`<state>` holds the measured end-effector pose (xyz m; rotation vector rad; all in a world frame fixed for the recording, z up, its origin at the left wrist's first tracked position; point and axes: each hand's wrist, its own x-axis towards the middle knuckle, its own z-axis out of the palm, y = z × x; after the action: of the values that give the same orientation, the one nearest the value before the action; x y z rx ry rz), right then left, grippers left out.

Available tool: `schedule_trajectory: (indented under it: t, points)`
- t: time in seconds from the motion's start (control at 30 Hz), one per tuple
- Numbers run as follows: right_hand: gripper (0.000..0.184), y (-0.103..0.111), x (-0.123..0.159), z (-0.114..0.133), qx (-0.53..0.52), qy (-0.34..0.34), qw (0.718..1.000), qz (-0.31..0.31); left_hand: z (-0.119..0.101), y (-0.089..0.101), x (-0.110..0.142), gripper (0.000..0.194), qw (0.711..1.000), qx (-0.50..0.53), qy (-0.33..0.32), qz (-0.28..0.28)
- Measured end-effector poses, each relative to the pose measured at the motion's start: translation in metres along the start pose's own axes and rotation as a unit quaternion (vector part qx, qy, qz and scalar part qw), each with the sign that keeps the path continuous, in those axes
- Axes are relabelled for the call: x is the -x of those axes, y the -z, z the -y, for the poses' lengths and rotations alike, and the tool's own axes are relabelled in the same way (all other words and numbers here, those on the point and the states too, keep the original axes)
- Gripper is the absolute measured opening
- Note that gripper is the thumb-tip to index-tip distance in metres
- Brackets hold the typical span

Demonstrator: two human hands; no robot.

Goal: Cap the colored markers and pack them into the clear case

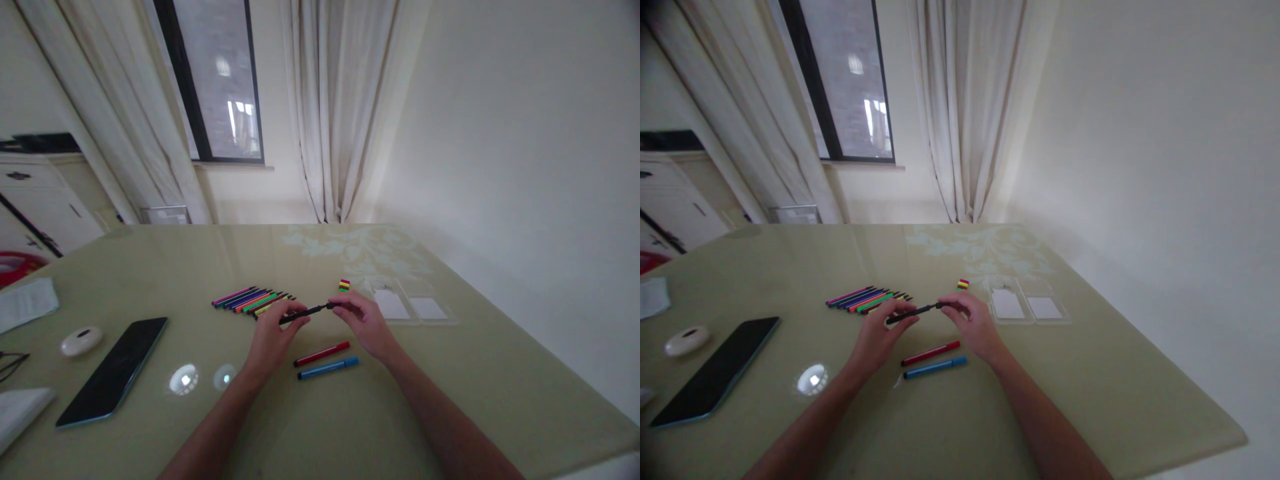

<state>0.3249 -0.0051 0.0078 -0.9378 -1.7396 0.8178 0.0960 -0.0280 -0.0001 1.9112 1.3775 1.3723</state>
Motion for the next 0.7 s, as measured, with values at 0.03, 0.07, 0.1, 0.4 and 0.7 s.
schedule_trajectory:
  t: [0.03,0.07,0.1,0.4,0.7]
  points:
    - [0.019,0.000,0.000,0.000,0.005,0.007,1.000,0.003,0.000,0.000,0.000,0.012,1.000,-0.004,-0.007,0.001]
    - [0.019,-0.001,0.001,0.001,0.015,0.015,1.000,0.006,0.000,-0.001,0.001,0.010,1.000,-0.009,-0.016,0.002]
    - [0.019,-0.001,0.001,0.001,0.027,0.024,0.999,0.011,0.001,-0.001,0.001,0.009,1.000,-0.015,-0.026,0.003]
    - [0.019,0.001,0.003,0.002,0.050,0.026,0.997,0.054,0.000,-0.003,0.007,0.007,0.999,-0.031,-0.041,0.007]
    - [0.018,0.000,0.003,-0.008,0.063,0.004,0.994,0.091,0.001,-0.009,0.005,0.010,0.994,0.004,0.055,0.092]
